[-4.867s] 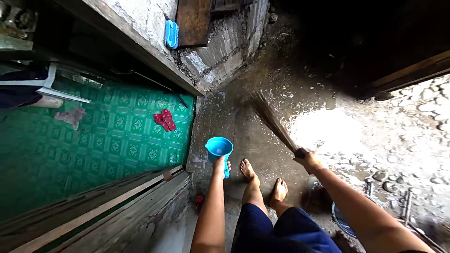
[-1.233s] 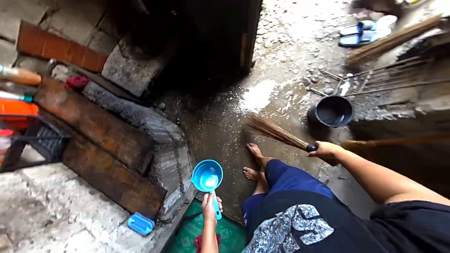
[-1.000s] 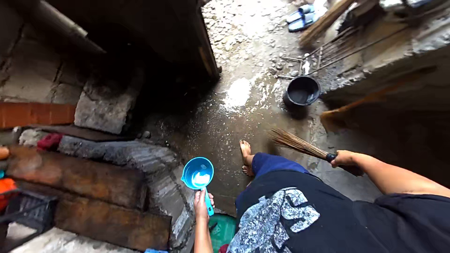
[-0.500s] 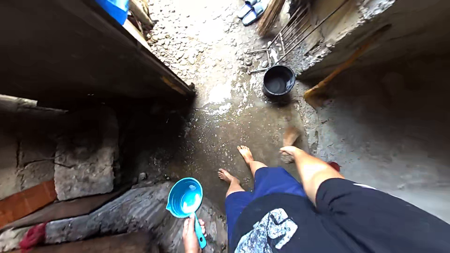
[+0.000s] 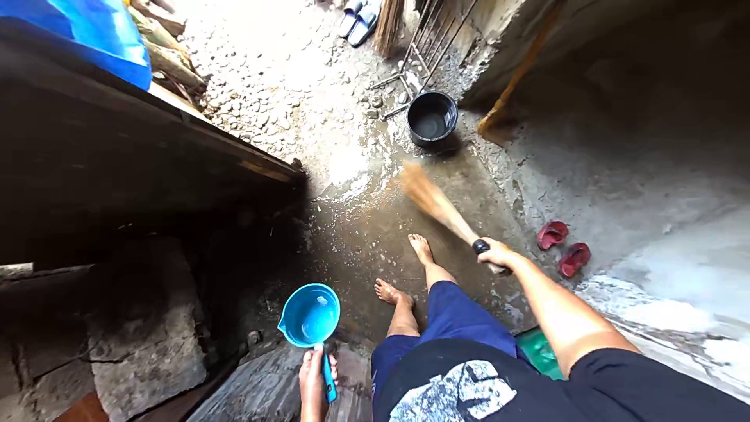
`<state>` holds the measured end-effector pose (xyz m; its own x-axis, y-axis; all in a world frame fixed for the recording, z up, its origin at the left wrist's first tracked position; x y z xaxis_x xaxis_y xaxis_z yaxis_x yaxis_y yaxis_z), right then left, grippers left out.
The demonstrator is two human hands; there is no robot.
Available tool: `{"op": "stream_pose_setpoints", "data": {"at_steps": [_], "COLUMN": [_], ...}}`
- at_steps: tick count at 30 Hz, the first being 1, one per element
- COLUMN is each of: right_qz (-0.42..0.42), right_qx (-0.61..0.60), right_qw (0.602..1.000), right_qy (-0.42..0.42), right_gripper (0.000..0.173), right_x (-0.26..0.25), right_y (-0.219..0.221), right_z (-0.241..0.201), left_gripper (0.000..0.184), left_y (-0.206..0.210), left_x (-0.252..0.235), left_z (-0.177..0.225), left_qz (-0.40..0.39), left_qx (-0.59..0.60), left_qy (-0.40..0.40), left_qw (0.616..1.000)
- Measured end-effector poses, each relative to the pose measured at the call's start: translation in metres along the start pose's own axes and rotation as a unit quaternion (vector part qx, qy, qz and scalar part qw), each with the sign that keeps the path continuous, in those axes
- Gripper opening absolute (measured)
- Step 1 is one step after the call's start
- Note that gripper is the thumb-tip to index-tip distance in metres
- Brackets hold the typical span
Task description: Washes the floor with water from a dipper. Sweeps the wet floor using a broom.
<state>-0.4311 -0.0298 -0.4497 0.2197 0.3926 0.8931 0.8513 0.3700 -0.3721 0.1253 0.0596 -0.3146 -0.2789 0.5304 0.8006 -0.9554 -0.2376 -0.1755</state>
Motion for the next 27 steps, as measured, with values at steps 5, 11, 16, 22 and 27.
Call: {"op": "stream_pose_setpoints", "data": {"at_steps": [5,11,16,22,27], "right_qz": [0.173,0.090,-0.129,-0.123,0.028], "right_qx": [-0.202,-0.159,0.124,0.136,0.017], "right_qw": [0.957,0.975,0.984,0.981,0.999], "right_qy": [0.114,0.127,0.017,-0.067,0.034], "right_gripper": [0.081,0.088,0.098,0.081,0.085], "right_x": [-0.048,-0.120,-0.090,-0.064,-0.047], "right_y": [-0.051,0.021,0.142,0.072,-0.027], "right_z": [0.008,-0.076,-0.109,-0.084,-0.016], "left_gripper": [0.024,0.022,0.024,0.025,0.025], "left_y": [-0.001,0.028,0.064,0.070,0.050], "left_x": [-0.006,-0.019,-0.021,-0.007,0.002], "left_z": [-0.002,-0.008,0.001,0.018,0.003], "left_qz": [0.012,0.014,0.022,0.014,0.042], "left_qx": [-0.018,-0.015,-0.011,0.022,0.061], "left_qy": [-0.009,-0.022,-0.024,-0.001,0.001], "left_qw": [1.000,1.000,0.999,1.000,0.997]}}
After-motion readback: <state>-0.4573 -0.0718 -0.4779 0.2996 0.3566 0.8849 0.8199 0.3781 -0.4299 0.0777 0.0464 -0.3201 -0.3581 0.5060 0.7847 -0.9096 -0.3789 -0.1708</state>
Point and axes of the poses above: each hand's wrist, its own x-axis away from the middle knuckle, its own y-axis out of the palm, z = x × y, the point moved 1 cm from there along -x, towards the middle knuckle, and after that the axes turned 5 degrees about -x, right-handed, at the moved point
